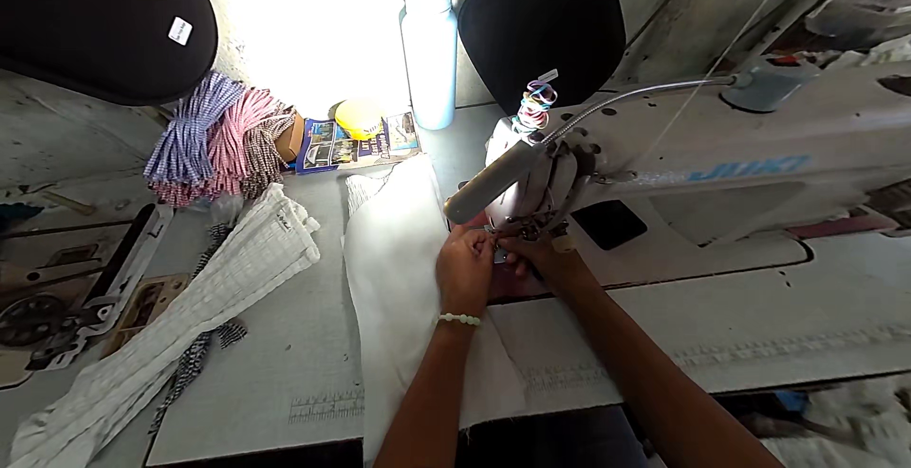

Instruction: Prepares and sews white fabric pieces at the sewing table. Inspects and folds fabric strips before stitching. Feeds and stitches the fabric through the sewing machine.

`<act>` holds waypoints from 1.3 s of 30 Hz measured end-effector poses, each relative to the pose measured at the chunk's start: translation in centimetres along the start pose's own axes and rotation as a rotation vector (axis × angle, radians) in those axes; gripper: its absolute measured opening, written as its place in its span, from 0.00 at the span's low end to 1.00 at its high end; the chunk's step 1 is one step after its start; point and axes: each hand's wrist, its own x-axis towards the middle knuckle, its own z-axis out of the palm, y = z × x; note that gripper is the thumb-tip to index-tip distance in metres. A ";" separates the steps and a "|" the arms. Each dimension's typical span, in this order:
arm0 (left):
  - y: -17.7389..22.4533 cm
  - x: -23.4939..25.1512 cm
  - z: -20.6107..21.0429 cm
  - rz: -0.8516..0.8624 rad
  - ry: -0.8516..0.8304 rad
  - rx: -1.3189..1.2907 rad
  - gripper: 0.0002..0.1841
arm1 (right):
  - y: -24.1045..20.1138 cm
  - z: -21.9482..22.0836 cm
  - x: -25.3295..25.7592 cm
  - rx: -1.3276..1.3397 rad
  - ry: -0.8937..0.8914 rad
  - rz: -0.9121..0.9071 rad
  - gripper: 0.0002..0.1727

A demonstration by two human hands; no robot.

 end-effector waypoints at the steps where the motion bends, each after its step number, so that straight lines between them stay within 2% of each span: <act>1: 0.0 0.0 0.0 0.001 0.001 0.001 0.10 | 0.0 0.0 0.0 0.009 0.004 -0.002 0.04; 5: 0.0 0.0 0.0 0.022 0.006 0.007 0.09 | -0.1 0.3 -0.1 -0.014 0.016 -0.013 0.05; 9: 0.0 -0.7 -0.2 0.155 0.082 -0.042 0.07 | -0.6 0.3 -0.2 -0.046 0.015 0.005 0.04; 13: 0.7 -2.9 -2.6 0.273 0.122 0.057 0.09 | -1.8 -1.0 -0.4 0.284 0.071 0.061 0.08; 16: 0.6 -6.2 -4.8 0.241 0.033 0.222 0.10 | -2.0 -2.6 -0.8 0.449 0.077 0.113 0.13; 17: 0.1 -7.6 -4.9 0.243 0.024 0.268 0.11 | -2.0 -3.3 -1.4 0.394 0.056 0.117 0.11; 19: -1.8 -10.3 -4.3 0.304 0.044 0.331 0.14 | -0.9 -5.1 -3.0 0.118 0.002 0.062 0.06; 22: -4.3 -12.7 -3.0 0.390 0.082 0.438 0.23 | 0.9 -7.3 -6.6 -0.470 0.075 -0.122 0.10; 24: -5.0 -13.0 -2.6 0.421 0.107 0.479 0.25 | 1.8 -7.4 -9.5 -0.730 0.189 -0.315 0.11; 26: -5.1 -12.5 -2.4 0.432 0.102 0.489 0.24 | 3.3 -6.1 -12.1 -0.867 0.208 -0.630 0.10; 28: -4.9 -11.3 -2.2 0.451 0.089 0.495 0.24 | 5.0 -4.4 -13.6 -0.893 0.083 -0.952 0.12; 30: -4.7 -9.6 -2.0 0.471 0.061 0.494 0.25 | 6.2 -3.0 -13.7 -0.945 -0.017 -1.118 0.16; 34: -4.2 -5.6 -1.9 0.497 -0.013 0.507 0.25 | 6.9 -2.1 -11.3 -1.098 0.028 -1.142 0.14; 39: -2.7 -1.2 -1.9 0.393 -0.219 0.500 0.29 | 6.5 -1.7 -8.9 -1.151 0.126 -1.115 0.11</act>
